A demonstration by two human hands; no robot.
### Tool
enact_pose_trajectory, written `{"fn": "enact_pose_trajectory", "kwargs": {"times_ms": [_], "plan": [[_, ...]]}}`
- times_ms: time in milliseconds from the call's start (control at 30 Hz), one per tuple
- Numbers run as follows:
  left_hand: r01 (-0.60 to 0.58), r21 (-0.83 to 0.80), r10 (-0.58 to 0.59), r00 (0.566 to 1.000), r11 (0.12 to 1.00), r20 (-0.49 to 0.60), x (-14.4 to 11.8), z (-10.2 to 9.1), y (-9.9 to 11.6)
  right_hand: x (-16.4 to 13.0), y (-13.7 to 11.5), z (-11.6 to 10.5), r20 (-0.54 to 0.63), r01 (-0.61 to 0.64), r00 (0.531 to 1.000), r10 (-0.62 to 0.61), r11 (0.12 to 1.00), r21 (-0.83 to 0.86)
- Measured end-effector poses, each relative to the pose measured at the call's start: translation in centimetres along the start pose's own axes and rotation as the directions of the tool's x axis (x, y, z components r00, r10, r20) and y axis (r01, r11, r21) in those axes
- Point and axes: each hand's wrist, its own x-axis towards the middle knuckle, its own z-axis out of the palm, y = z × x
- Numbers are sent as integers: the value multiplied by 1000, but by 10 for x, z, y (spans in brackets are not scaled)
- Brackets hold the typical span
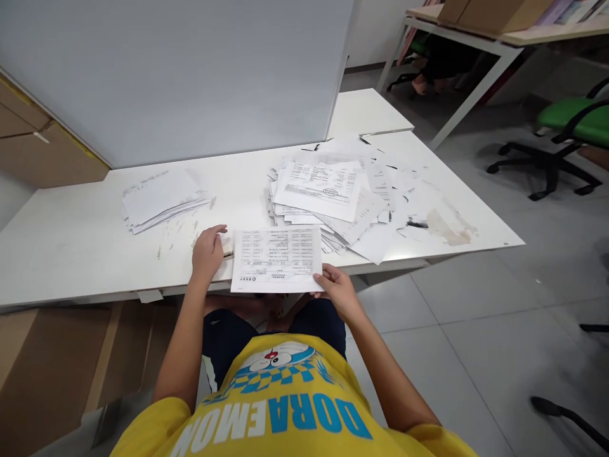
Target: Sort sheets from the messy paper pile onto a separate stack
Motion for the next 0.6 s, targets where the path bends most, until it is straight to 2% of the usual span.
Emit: {"fn": "enact_pose_trajectory", "kwargs": {"times_ms": [133,267,400,533,600], "plan": [[2,-32,0,998,999,57,2,-4,1,8,-7,18,86,-26,996,30,998,-52],[19,134,-47,977,991,209,8,0,3,12,-14,30,136,-9,990,22,996,-93],[15,232,-101,926,973,364,11,8,4,13,-17,30,125,-24,991,36,995,-99],[-43,256,-68,910,966,409,13,11,1,13,-18,30,128,-48,990,59,995,-88],[-23,196,-63,906,980,418,15,8,-2,13,-18,32,132,-43,990,55,995,-93]]}}
